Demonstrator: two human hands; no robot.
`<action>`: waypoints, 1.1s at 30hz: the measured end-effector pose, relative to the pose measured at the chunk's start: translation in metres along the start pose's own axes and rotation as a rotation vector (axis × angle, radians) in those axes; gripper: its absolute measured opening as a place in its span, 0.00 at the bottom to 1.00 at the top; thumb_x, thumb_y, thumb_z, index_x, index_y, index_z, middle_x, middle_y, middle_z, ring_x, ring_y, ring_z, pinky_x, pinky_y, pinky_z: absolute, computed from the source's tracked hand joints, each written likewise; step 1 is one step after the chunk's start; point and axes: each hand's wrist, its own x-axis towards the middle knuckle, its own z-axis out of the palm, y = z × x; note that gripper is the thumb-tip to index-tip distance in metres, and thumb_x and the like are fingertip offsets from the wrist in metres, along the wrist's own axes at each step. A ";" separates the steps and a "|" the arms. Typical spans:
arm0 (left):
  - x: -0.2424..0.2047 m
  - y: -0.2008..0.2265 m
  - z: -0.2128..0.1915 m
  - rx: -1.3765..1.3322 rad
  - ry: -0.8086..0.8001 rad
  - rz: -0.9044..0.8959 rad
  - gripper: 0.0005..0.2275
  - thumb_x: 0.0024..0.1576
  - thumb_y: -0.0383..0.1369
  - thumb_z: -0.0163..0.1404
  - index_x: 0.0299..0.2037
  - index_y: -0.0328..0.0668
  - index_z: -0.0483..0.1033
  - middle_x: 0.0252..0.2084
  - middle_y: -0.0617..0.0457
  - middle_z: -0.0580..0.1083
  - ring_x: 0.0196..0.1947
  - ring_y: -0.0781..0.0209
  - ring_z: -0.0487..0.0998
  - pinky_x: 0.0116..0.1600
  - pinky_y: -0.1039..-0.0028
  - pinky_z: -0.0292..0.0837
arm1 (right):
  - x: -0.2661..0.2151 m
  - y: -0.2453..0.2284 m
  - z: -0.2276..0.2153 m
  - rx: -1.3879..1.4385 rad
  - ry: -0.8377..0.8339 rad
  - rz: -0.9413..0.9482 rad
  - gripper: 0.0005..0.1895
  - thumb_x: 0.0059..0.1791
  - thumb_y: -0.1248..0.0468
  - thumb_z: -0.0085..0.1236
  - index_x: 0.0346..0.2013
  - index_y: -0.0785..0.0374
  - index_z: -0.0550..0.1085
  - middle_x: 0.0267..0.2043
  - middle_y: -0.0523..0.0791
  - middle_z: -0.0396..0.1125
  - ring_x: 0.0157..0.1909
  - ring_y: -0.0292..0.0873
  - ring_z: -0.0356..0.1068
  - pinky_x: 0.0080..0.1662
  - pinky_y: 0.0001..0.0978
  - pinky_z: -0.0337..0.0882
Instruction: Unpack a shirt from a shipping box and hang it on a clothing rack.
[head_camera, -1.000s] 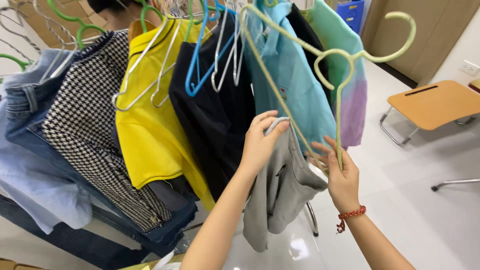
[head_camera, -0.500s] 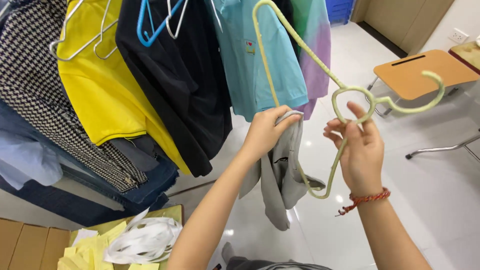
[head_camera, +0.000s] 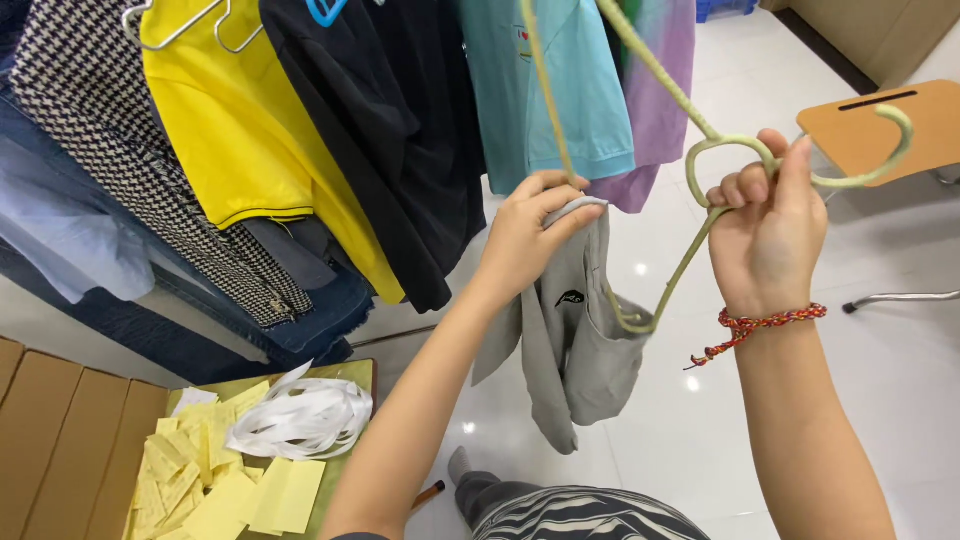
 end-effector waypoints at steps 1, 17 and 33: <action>0.000 0.001 -0.004 0.038 0.049 0.002 0.11 0.59 0.41 0.58 0.40 0.44 0.86 0.52 0.57 0.74 0.41 0.66 0.75 0.46 0.76 0.71 | 0.005 0.005 -0.003 0.032 0.018 -0.038 0.16 0.59 0.50 0.52 0.51 0.57 0.74 0.24 0.34 0.53 0.30 0.31 0.54 0.43 0.25 0.59; -0.015 -0.013 -0.079 -0.011 0.232 0.085 0.08 0.63 0.33 0.56 0.39 0.35 0.83 0.31 0.58 0.71 0.27 0.69 0.63 0.34 0.79 0.61 | 0.050 0.082 -0.007 0.207 -0.165 0.312 0.26 0.63 0.56 0.49 0.20 0.44 0.61 0.16 0.31 0.39 0.22 0.28 0.40 0.30 0.19 0.44; -0.028 -0.028 -0.082 -0.004 0.330 0.209 0.09 0.65 0.40 0.57 0.33 0.50 0.82 0.27 0.61 0.67 0.28 0.71 0.70 0.37 0.78 0.68 | 0.022 0.191 0.003 0.169 -0.271 0.393 0.22 0.57 0.53 0.50 0.19 0.47 0.59 0.18 0.32 0.37 0.21 0.31 0.40 0.31 0.22 0.48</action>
